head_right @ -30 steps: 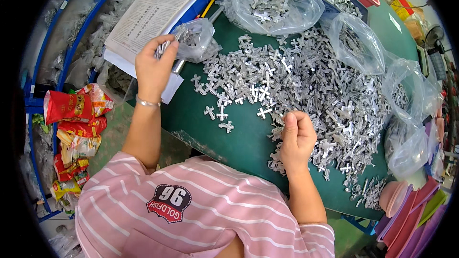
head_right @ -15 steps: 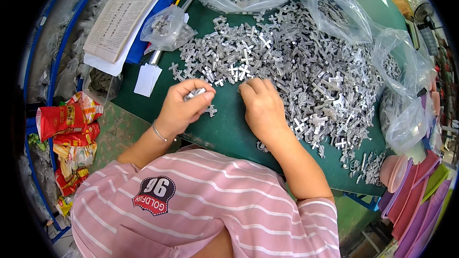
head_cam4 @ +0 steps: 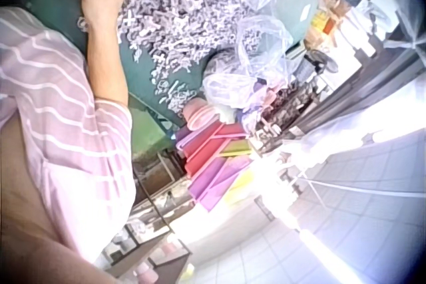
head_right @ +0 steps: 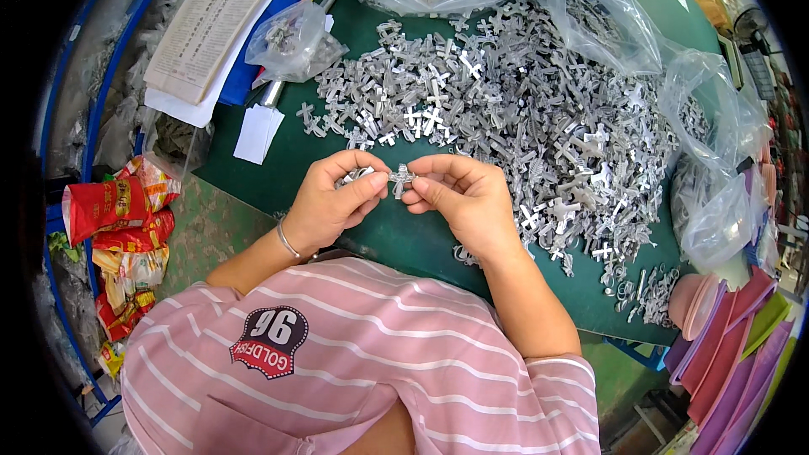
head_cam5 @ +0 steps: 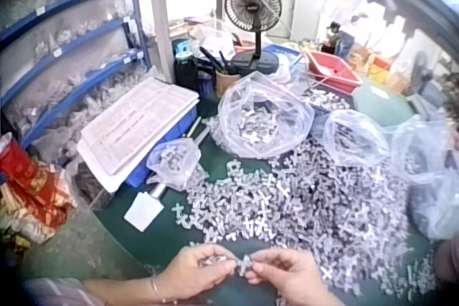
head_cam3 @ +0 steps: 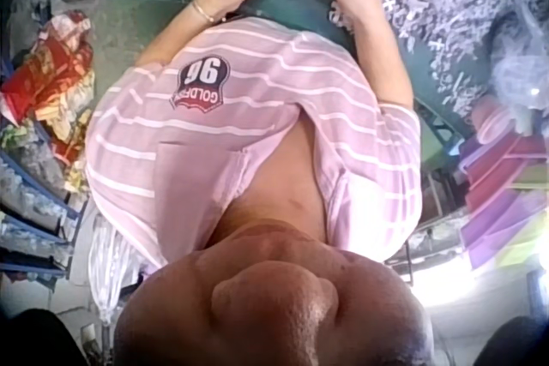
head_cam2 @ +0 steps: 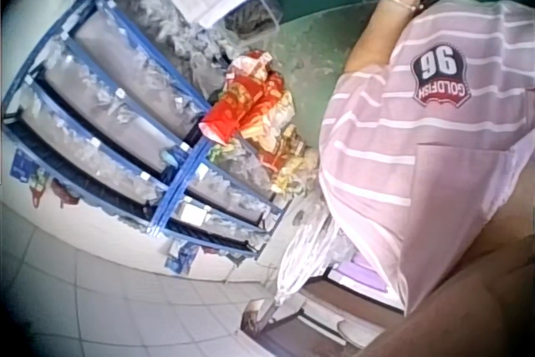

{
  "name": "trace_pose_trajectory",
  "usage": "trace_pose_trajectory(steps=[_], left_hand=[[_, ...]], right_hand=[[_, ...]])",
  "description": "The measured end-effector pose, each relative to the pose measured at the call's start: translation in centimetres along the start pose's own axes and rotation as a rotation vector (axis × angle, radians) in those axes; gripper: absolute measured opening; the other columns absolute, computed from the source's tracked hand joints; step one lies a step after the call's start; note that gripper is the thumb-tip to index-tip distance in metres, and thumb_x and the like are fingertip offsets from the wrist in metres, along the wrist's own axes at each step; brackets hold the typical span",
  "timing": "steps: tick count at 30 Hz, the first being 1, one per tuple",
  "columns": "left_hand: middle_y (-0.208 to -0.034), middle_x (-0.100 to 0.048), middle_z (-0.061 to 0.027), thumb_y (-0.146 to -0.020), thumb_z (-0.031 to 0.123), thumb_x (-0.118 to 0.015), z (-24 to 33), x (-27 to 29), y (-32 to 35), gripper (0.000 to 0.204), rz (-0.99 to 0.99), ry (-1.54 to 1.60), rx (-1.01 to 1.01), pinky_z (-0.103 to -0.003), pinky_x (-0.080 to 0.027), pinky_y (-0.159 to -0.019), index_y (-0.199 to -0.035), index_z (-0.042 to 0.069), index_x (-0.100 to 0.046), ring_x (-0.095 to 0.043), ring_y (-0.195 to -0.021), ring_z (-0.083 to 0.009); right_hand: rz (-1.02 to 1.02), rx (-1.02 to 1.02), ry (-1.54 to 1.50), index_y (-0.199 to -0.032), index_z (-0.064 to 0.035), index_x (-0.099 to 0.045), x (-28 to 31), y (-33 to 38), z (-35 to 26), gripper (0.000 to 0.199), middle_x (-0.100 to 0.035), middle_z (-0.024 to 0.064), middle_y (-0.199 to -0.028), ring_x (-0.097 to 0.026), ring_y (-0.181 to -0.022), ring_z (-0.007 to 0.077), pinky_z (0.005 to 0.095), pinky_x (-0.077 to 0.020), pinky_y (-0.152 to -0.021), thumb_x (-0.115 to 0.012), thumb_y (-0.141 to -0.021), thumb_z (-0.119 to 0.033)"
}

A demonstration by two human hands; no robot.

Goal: The person sits at a green workbench and assembles small silver metal components by hand. They pick up individual pieces from a large pile, connect them together, and place the finished assemblies back onto the table. The process is repetitive, involving continuous picking, connecting, and placing of the hardware parts.

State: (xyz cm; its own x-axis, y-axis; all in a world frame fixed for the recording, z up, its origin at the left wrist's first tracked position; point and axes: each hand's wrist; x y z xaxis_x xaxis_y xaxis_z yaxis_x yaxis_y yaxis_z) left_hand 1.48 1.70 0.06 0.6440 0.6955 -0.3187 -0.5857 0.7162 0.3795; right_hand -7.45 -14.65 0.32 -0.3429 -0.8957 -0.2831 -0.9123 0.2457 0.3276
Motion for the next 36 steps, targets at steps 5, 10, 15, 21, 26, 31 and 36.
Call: trace_pose_trajectory(steps=[5, 10, 15, 21, 26, 31, 36], left_hand=[[-0.069, -0.056, -0.0023, -0.084, 0.014, -0.058, 0.0, 0.0, 0.1, 0.014, 0.027, 0.128, 0.083, -0.015, -0.028, -0.038, -0.09, 0.001, -0.058, -0.045, -0.051, -0.0031], [-0.073, -0.058, -0.0081, -0.09, 0.028, -0.046, 0.4, 1.4, 0.1, 0.027, -0.179, 0.493, 0.223, -0.017, -0.03, -0.034, -0.091, 0.003, -0.057, -0.049, -0.051, -0.0084], [-0.076, -0.047, -0.0089, -0.094, 0.031, -0.035, 0.4, 4.2, 0.1, 0.034, -0.115, 0.843, 0.187, -0.016, -0.031, -0.027, -0.094, 0.002, -0.054, -0.044, -0.057, -0.0125], [-0.073, -0.05, -0.0072, -0.091, 0.019, -0.044, 1.1, 4.3, 0.6, 0.018, 0.081, 0.421, 0.069, -0.017, -0.032, -0.029, -0.095, 0.002, -0.051, -0.048, -0.054, -0.0094], [-0.071, -0.057, -0.0051, -0.084, 0.013, -0.057, 0.1, 3.0, 1.3, 0.013, 0.086, 0.008, 0.095, -0.015, -0.032, -0.032, -0.09, 0.003, -0.055, -0.05, -0.052, -0.0053], [-0.072, -0.059, -0.0067, -0.083, 0.011, -0.058, 0.2, 2.2, 1.3, 0.013, -0.026, -0.025, 0.102, -0.015, -0.033, -0.033, -0.092, 0.001, -0.056, -0.051, -0.05, -0.0053], [-0.071, -0.058, -0.0085, -0.084, 0.011, -0.056, 0.5, 2.1, 1.4, 0.014, -0.018, 0.092, 0.12, -0.016, -0.032, -0.032, -0.092, 0.0, -0.056, -0.051, -0.049, -0.0071]], right_hand=[[0.028, 0.016, 0.026, -0.094, 0.0044, -0.06, -0.3, 0.5, 0.0, 0.014, -0.063, 0.0112, -0.081, -0.062, -0.07, 0.0162, 0.0248, -0.0523, -0.062, -0.057, -0.081, 0.001], [-0.103, 0.758, 0.64, -0.084, 0.0006, -0.061, -2.8, 1.0, -1.3, 0.009, -0.062, 0.0126, -0.084, -0.061, -0.075, 0.0226, 0.029, -0.048, -0.065, -0.062, -0.075, 0.001], [0.021, 0.705, 0.93, -0.082, -0.0001, -0.059, -2.1, -1.3, 0.0, 0.011, -0.057, 0.0121, -0.079, -0.056, -0.071, 0.0291, 0.0342, -0.0466, -0.063, -0.063, -0.072, -0.002], [-0.154, 0.628, 1.14, -0.089, -0.0022, -0.058, -3.2, -1.8, 2.3, 0.026, -0.053, 0.0118, -0.081, -0.054, -0.079, 0.0289, 0.0362, -0.0454, -0.068, -0.068, -0.066, -0.005], [-0.175, 0.353, 0.676, -0.096, -0.0022, -0.057, -2.1, -1.1, 1.2, 0.03, -0.055, 0.0093, -0.084, -0.059, -0.076, 0.0178, 0.0267, -0.0484, -0.061, -0.068, -0.068, -0.001], [-0.133, 0.301, 0.354, -0.101, -0.0027, -0.055, -1.6, -0.2, 1.5, 0.034, -0.055, 0.0064, -0.091, -0.057, -0.079, 0.0119, 0.0227, -0.0492, -0.065, -0.066, -0.07, 0.006], [-0.113, 0.284, 0.017, -0.101, -0.0007, -0.053, -1.6, 0.0, 2.1, 0.032, -0.055, 0.0066, -0.092, -0.056, -0.083, 0.0117, 0.0222, -0.0487, -0.072, -0.063, -0.073, 0.009]])
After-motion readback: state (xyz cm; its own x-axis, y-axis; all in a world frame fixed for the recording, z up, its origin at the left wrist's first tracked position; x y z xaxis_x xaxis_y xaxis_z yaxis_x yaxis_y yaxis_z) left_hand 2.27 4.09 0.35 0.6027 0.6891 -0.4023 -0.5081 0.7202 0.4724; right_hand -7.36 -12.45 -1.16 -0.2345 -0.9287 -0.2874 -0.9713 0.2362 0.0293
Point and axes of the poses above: each hand's wrist, its own y-axis away from the middle knuckle, its own x-axis out of the back of the hand, z = x × y
